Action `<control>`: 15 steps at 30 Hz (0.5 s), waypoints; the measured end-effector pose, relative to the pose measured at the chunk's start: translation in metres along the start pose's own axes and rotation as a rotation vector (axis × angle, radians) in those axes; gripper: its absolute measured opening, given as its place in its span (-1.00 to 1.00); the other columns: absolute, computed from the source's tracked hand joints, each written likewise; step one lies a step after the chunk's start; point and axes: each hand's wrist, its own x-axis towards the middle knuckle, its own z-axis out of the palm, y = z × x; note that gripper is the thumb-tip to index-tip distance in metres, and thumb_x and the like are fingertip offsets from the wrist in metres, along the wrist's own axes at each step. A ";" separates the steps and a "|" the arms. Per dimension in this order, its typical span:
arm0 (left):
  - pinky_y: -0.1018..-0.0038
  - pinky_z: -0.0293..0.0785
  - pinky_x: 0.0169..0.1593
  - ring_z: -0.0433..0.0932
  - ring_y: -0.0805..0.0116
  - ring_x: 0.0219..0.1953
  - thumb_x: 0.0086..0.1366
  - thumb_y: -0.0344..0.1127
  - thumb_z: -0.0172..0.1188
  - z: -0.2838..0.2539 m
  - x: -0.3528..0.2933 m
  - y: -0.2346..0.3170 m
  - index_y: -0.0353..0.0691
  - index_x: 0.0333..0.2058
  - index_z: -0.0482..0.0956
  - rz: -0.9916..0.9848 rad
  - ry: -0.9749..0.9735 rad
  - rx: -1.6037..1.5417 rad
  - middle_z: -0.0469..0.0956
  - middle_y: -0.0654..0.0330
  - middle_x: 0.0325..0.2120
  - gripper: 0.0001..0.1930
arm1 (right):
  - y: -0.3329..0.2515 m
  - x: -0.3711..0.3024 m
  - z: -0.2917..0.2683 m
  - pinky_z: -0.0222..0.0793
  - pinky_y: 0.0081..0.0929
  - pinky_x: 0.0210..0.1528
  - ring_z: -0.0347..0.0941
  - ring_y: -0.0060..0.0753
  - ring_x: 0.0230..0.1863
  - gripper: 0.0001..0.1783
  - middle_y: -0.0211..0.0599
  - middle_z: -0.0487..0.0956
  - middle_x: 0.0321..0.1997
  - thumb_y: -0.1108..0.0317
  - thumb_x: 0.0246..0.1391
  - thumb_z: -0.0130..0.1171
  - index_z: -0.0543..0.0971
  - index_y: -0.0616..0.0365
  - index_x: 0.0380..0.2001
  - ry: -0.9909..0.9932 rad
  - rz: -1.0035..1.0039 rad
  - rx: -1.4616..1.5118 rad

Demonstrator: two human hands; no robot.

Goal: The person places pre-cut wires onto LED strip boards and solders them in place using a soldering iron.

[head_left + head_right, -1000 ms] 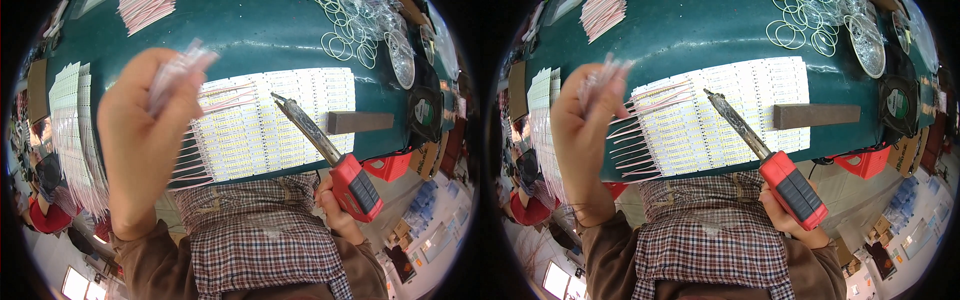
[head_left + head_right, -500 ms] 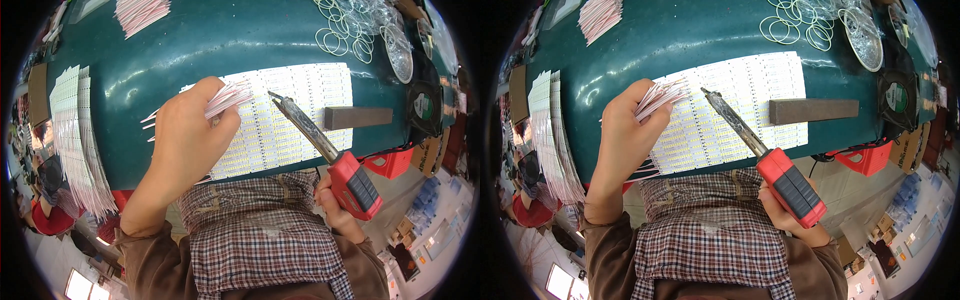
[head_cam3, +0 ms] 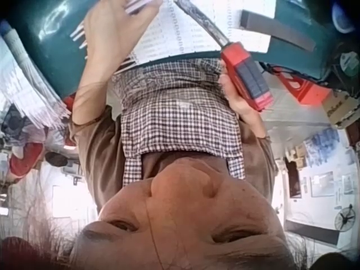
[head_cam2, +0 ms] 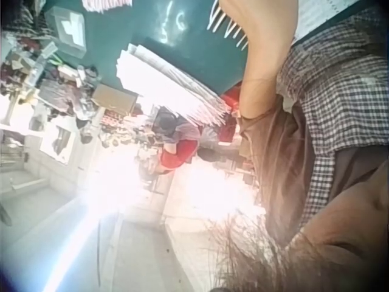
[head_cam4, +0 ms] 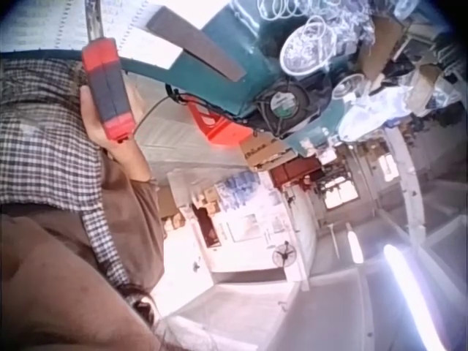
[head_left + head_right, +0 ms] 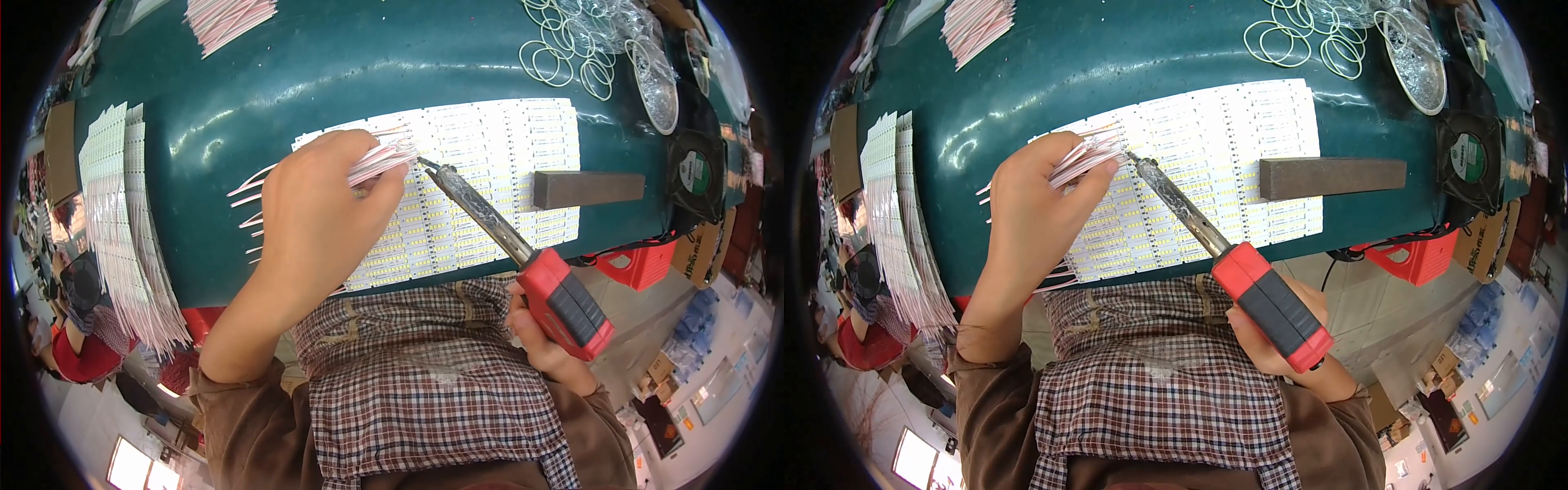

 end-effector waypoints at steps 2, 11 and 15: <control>0.43 0.41 -0.39 0.54 0.34 -0.51 0.15 -0.36 0.36 -0.001 0.001 0.001 -0.37 -0.33 0.66 0.010 -0.027 0.045 0.60 0.08 -0.51 -0.82 | 0.002 0.000 0.001 0.45 -0.41 -0.46 0.57 -0.19 -0.49 -0.75 -0.18 0.60 -0.39 0.50 -0.09 0.34 0.61 0.28 -0.26 0.011 -0.032 -0.016; 0.43 0.38 -0.41 0.50 0.33 -0.53 0.15 -0.36 0.35 0.000 0.000 0.001 -0.38 -0.36 0.66 -0.006 -0.030 0.031 0.57 0.07 -0.54 -0.83 | 0.005 -0.002 0.001 0.43 -0.40 -0.48 0.54 -0.20 -0.51 -0.74 -0.19 0.59 -0.41 0.48 -0.06 0.33 0.61 0.28 -0.24 -0.041 0.013 -0.040; 0.24 0.47 -0.35 0.59 0.05 -0.46 0.13 -0.30 0.31 -0.001 0.000 0.003 -0.33 -0.40 0.65 -0.026 -0.032 0.038 0.61 0.02 -0.49 -0.81 | 0.005 -0.002 0.001 0.41 -0.41 -0.50 0.53 -0.22 -0.52 -0.75 -0.20 0.58 -0.42 0.47 -0.05 0.33 0.61 0.28 -0.25 -0.030 0.026 -0.009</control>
